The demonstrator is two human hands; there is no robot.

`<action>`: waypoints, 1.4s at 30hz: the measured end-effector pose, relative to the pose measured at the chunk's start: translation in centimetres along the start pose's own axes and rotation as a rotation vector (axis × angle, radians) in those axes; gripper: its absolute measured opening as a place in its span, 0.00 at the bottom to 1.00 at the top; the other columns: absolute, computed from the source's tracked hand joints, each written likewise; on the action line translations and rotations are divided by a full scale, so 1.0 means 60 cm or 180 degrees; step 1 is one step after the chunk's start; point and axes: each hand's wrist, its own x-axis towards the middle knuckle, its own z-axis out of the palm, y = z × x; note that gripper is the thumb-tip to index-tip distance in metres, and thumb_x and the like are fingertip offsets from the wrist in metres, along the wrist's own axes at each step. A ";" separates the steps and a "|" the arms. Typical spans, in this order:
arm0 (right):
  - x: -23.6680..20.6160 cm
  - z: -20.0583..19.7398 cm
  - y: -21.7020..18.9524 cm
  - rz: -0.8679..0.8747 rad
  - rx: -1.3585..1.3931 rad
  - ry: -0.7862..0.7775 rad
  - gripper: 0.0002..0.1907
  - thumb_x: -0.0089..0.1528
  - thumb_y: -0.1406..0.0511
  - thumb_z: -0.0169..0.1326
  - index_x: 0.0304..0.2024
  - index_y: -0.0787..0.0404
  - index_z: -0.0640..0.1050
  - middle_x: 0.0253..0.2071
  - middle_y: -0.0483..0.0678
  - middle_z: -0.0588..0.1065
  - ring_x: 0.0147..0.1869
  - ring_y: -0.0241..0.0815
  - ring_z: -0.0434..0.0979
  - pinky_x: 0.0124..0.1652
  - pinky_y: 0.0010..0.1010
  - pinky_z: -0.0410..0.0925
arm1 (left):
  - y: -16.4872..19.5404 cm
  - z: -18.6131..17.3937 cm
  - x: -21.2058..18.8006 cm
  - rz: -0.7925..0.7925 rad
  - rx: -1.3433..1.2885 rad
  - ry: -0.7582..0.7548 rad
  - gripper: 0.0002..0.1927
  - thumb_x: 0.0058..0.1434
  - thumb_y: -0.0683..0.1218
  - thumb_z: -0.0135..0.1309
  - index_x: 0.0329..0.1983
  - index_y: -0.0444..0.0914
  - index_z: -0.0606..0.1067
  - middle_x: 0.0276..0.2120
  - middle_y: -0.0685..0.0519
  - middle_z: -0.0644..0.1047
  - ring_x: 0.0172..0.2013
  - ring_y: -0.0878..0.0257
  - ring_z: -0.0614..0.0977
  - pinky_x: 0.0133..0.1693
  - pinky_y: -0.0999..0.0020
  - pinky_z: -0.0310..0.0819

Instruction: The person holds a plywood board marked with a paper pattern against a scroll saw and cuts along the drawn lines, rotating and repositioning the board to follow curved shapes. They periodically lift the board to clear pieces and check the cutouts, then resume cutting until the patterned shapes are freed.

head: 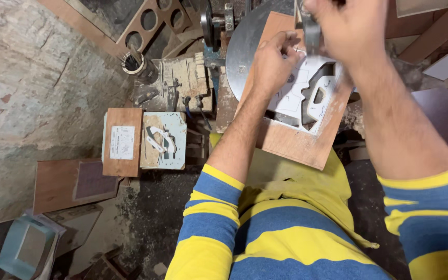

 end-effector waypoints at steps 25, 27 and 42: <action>-0.123 0.032 0.096 -0.2288 -0.2042 0.0061 0.15 0.63 0.77 0.68 0.52 0.64 0.83 0.43 0.48 0.74 0.47 0.46 0.72 0.51 0.39 0.65 | -0.013 -0.016 0.003 0.0191 0.0115 0.0053 0.19 0.53 0.47 0.68 0.48 0.46 0.81 0.37 0.53 0.86 0.42 0.54 0.84 0.48 0.58 0.77; -0.116 0.032 0.072 -0.2290 -0.2074 0.0119 0.13 0.60 0.76 0.69 0.48 0.65 0.86 0.42 0.49 0.77 0.46 0.48 0.73 0.50 0.39 0.66 | -0.013 -0.019 0.004 0.0217 0.0201 0.0020 0.18 0.52 0.46 0.68 0.47 0.46 0.81 0.36 0.53 0.86 0.41 0.54 0.84 0.48 0.57 0.76; -0.020 0.007 0.081 -0.2084 -0.1432 -0.0142 0.06 0.65 0.70 0.64 0.40 0.67 0.80 0.38 0.50 0.78 0.41 0.45 0.75 0.42 0.33 0.66 | -0.025 -0.041 0.008 0.0560 0.0341 -0.0613 0.23 0.54 0.45 0.69 0.52 0.41 0.77 0.45 0.52 0.83 0.49 0.52 0.81 0.55 0.57 0.73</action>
